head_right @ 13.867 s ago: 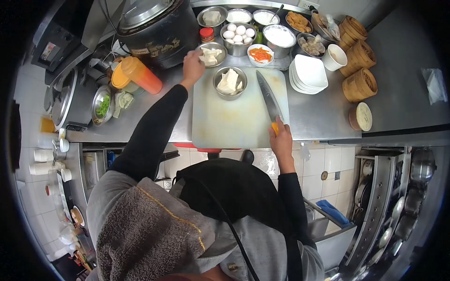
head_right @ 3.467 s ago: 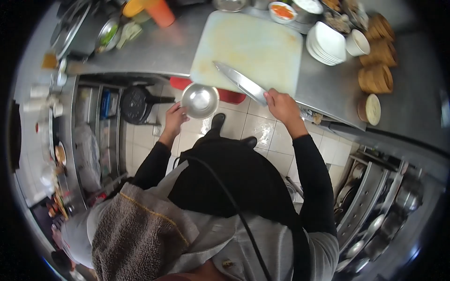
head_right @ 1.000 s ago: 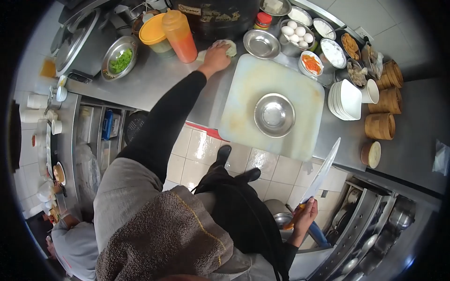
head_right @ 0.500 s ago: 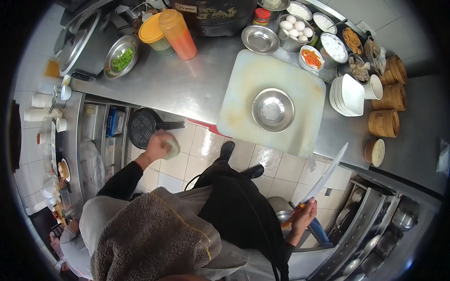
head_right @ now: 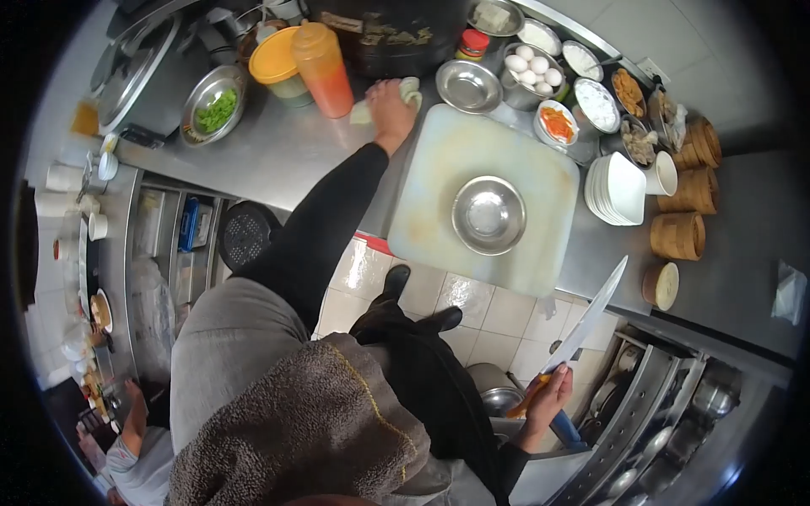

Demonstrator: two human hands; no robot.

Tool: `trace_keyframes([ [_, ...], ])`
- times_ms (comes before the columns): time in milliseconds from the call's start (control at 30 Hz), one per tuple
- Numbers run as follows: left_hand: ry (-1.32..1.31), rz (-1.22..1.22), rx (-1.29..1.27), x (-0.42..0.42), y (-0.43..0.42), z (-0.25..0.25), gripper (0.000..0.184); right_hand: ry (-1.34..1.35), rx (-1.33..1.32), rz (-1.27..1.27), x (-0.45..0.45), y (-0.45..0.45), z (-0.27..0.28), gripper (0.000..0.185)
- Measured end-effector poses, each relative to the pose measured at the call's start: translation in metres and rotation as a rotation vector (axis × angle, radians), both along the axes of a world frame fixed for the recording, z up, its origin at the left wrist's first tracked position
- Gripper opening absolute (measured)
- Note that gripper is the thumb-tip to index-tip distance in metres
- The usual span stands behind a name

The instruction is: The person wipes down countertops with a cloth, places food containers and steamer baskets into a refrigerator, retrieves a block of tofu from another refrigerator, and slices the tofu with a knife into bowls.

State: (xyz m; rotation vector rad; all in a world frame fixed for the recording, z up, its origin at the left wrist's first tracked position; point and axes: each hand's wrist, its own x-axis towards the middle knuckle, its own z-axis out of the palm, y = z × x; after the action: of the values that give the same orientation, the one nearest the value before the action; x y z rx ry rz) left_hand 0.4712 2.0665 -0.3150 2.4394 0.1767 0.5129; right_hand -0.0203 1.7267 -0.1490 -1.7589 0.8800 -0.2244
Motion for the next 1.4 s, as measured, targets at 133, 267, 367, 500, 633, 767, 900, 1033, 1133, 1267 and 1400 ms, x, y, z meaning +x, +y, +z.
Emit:
trace_keyframes([
  [133,0.048,-0.203,0.138,-0.002,-0.011,-0.014,0.052,0.021,0.059,-0.180,-0.027,0.007,-0.011,0.036],
  [267,0.121,-0.471,0.200,-0.050,0.036,-0.005,0.049,0.015,0.107,-0.116,-0.016,-0.003,-0.021,0.036],
  [367,0.042,-0.482,0.209,-0.099,0.088,0.005,0.050,0.042,0.072,-0.077,-0.002,-0.004,-0.014,0.036],
  [500,0.009,-0.202,0.221,-0.135,0.202,-0.002,0.051,-0.016,0.078,-0.045,0.008,-0.008,-0.023,0.036],
  [633,0.116,0.537,0.263,-0.115,0.283,-0.011,0.051,-0.020,0.111,0.011,0.006,-0.011,-0.036,0.036],
  [767,0.179,0.489,0.280,-0.080,0.229,-0.006,0.052,-0.046,0.092,0.126,0.025,-0.011,-0.037,0.036],
  [900,0.092,-0.015,0.045,-0.128,0.132,0.006,0.047,-0.054,0.110,0.109,0.043,0.003,-0.022,0.036],
  [1033,-0.084,-0.468,0.180,-0.141,0.104,0.015,0.047,-0.054,0.095,0.105,0.043,0.004,-0.017,0.036],
  [1133,-0.092,-0.485,0.260,-0.122,0.136,0.013,0.043,0.002,0.041,0.090,0.033,0.003,-0.013,0.036],
  [1267,0.047,0.115,0.498,-0.159,0.297,0.007,0.035,-0.001,-0.003,0.017,0.023,-0.003,-0.005,0.036],
  [1400,-0.002,0.472,0.256,-0.203,0.410,-0.014,0.040,0.031,-0.036,-0.018,0.003,-0.005,-0.009,0.035],
])
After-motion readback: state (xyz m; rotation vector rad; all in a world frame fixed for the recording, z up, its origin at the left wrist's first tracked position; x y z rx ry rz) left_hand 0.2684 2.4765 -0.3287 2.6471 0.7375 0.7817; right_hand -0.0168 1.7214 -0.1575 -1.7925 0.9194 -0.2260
